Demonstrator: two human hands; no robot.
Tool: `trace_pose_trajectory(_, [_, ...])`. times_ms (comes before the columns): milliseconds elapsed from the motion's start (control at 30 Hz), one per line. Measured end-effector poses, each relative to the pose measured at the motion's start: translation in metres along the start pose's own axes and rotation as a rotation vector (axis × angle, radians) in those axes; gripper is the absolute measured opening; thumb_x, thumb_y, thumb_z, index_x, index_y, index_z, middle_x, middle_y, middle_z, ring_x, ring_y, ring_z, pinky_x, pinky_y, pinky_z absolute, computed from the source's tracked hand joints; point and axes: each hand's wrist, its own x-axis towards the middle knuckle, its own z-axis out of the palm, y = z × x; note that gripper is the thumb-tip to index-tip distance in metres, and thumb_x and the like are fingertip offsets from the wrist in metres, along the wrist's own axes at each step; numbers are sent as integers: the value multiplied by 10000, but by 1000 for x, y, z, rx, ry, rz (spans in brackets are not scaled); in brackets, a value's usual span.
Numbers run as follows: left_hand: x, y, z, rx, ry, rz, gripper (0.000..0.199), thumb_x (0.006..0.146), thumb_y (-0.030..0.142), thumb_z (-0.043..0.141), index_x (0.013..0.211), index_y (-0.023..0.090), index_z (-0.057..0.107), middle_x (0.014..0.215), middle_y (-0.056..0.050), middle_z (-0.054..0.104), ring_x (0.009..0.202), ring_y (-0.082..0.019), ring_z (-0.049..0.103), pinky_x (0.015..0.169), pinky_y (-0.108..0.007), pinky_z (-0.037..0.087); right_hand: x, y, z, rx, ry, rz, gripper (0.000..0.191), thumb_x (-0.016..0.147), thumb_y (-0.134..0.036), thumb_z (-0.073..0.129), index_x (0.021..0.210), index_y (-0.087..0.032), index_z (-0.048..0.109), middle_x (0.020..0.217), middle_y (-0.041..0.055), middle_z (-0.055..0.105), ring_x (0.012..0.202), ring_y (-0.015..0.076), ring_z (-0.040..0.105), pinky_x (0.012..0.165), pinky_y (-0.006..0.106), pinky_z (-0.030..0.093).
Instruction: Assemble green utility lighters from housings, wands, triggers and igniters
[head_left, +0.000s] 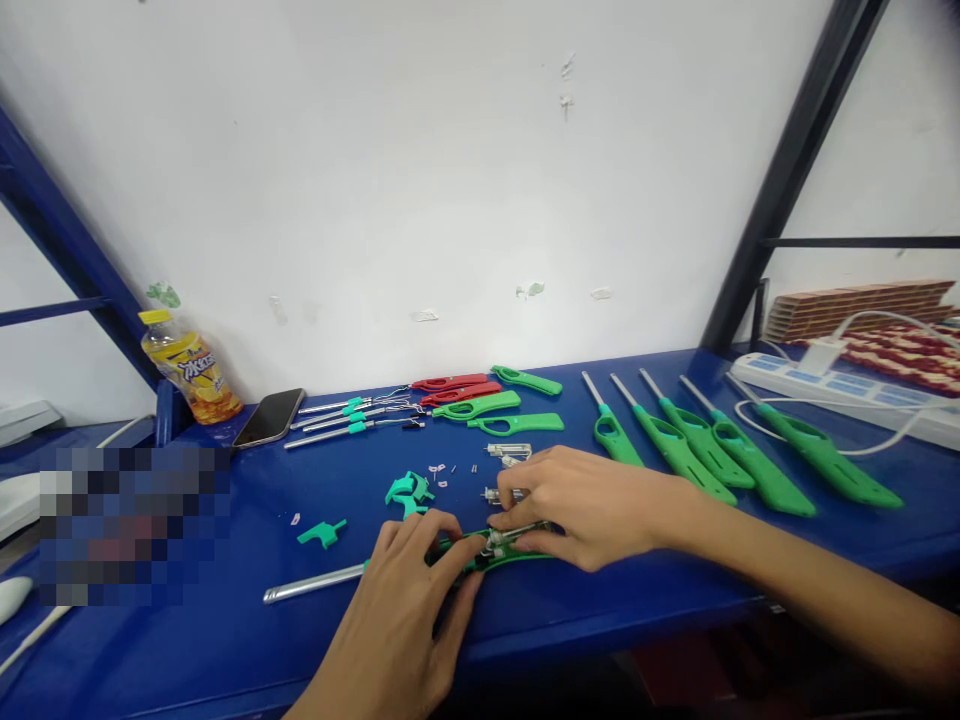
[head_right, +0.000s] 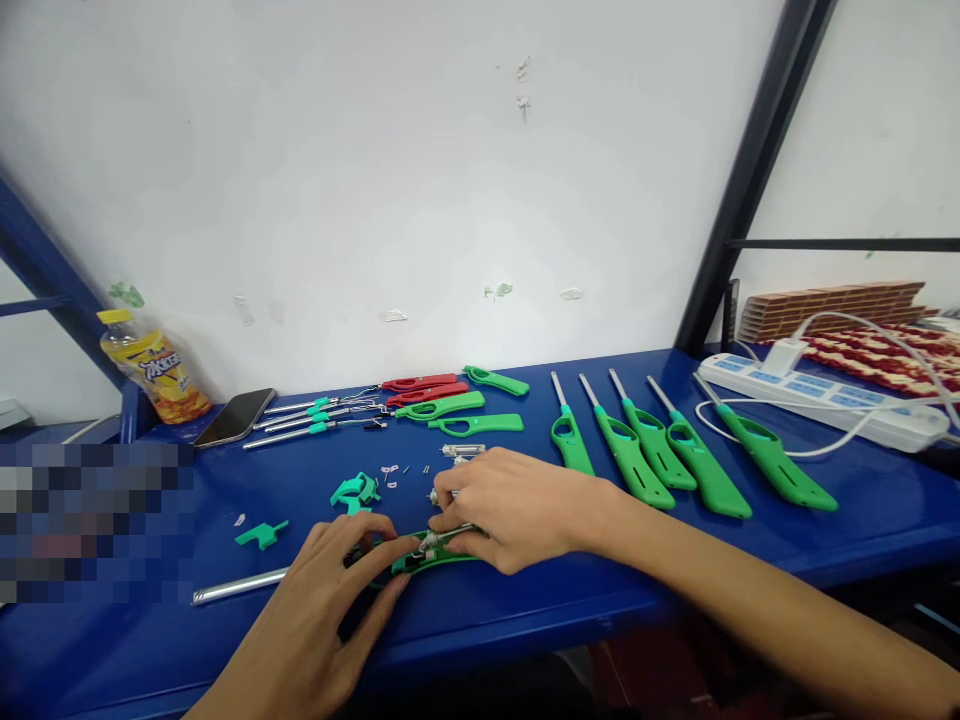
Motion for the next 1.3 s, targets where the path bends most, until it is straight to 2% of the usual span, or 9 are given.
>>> trace_pose_trajectory(200, [-1,-1,1,-25,4,-16,362,1053,125,519,1357,277,643,1178,-79,651,1025,-271,672,911,-478,559,3,1,-1,66,54,54,328,1102,-416,554,1217,-240,806,1075,51,765,970,227,731,826,350,497])
trace_pose_trajectory(400, [-2,-4,4,-24,29,-19,334,1053,149,523,1328,252,682,1191,-99,648,1033,-285,661,900,-489,580,5,29,-1,-57,220,299,344,1107,-402,528,1255,-219,779,1105,82,798,970,258,736,782,368,484])
trace_pose_trajectory(567, [-2,-4,5,-4,43,-22,327,1054,169,524,1309,277,698,1178,-92,664,1027,-284,673,914,-493,586,-2,56,-5,-116,219,386,279,1054,-346,568,1133,-214,801,1095,117,799,924,283,722,717,386,468])
trace_pose_trajectory(767, [-5,-5,8,-14,88,-59,312,1053,204,542,1324,295,667,1219,-95,661,1051,-293,698,926,-523,615,-11,70,-6,-123,180,434,244,1009,-409,611,1053,-270,807,1040,93,822,864,285,722,668,400,484])
trace_pose_trajectory(867, [-8,-7,11,1,111,-84,324,1049,238,559,1353,301,650,1228,-96,665,1058,-300,709,926,-525,629,-12,77,-3,-150,193,462,276,1015,-379,579,1125,-254,798,1086,126,812,898,308,724,691,427,506])
trace_pose_trajectory(967, [-9,-8,12,10,112,-98,332,1050,268,572,1372,309,639,1245,-96,664,1077,-309,711,925,-531,639,-12,87,2,-184,214,490,371,1036,-328,524,1278,-174,760,1204,201,779,996,362,731,761,494,539])
trace_pose_trajectory(1033, [-9,-9,12,7,107,-100,330,1052,270,569,1373,310,633,1254,-98,662,1088,-313,709,931,-542,638,-12,94,7,-189,207,478,406,1056,-279,481,1336,-136,737,1269,218,763,1069,365,731,834,514,555])
trace_pose_trajectory(1167, [-8,-7,9,-12,93,-107,310,1053,237,552,1344,309,631,1242,-97,666,1079,-314,710,923,-563,635,-11,103,20,-183,162,399,390,1076,-237,484,1362,-130,727,1286,183,776,1100,304,742,917,437,560])
trace_pose_trajectory(1300, [-8,-6,9,-53,95,-134,317,1074,228,516,1364,312,614,1261,-96,664,1109,-291,711,977,-550,614,-7,106,30,-223,162,366,446,1069,-260,537,1484,-117,618,1238,209,775,1004,298,745,860,411,543])
